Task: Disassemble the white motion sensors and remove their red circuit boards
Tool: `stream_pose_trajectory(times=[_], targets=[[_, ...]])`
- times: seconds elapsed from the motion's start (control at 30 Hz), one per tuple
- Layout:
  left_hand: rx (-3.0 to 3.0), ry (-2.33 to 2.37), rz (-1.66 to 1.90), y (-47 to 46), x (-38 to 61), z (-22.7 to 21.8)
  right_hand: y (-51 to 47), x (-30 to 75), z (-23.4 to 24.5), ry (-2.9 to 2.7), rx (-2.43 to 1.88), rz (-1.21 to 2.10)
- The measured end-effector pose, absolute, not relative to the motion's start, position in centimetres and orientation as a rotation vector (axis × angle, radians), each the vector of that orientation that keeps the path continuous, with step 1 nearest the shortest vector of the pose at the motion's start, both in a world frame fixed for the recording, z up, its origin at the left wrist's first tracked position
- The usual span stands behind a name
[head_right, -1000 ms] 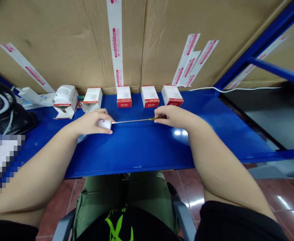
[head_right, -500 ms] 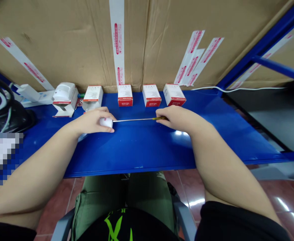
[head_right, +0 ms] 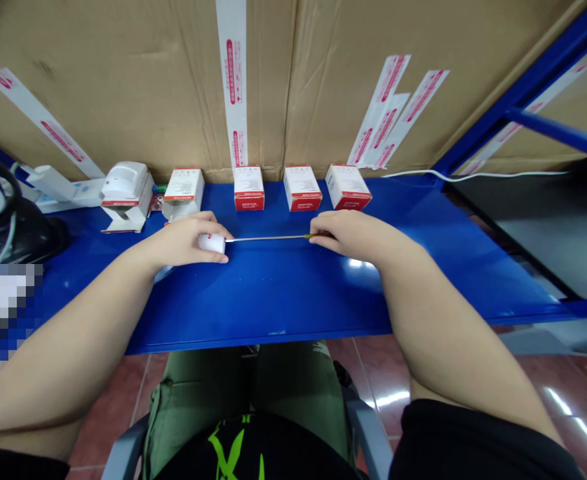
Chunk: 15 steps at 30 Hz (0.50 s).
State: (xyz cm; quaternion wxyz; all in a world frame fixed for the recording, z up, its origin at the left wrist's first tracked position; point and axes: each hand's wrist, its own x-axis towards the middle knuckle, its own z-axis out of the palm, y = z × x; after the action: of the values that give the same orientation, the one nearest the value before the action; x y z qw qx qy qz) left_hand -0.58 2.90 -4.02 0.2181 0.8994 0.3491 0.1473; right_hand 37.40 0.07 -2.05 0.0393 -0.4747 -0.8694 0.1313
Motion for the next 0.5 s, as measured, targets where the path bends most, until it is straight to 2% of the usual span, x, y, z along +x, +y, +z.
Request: stream_pose_trajectory(times=[0.17,0.3,0.5], targets=[[2.484,0.972,0.405,2.86,-0.55,-3.98,-0.16,36.83,-1.86,-2.621,-1.566,0.479],[2.480,0.972,0.403,2.82,-0.54,-3.99,-0.04,36.93,-1.72,-2.608,-1.492,0.607],[2.478,0.973,0.403,2.77,-0.55,-3.91,0.27,37.13,-2.29,-2.594,-1.456,0.591]])
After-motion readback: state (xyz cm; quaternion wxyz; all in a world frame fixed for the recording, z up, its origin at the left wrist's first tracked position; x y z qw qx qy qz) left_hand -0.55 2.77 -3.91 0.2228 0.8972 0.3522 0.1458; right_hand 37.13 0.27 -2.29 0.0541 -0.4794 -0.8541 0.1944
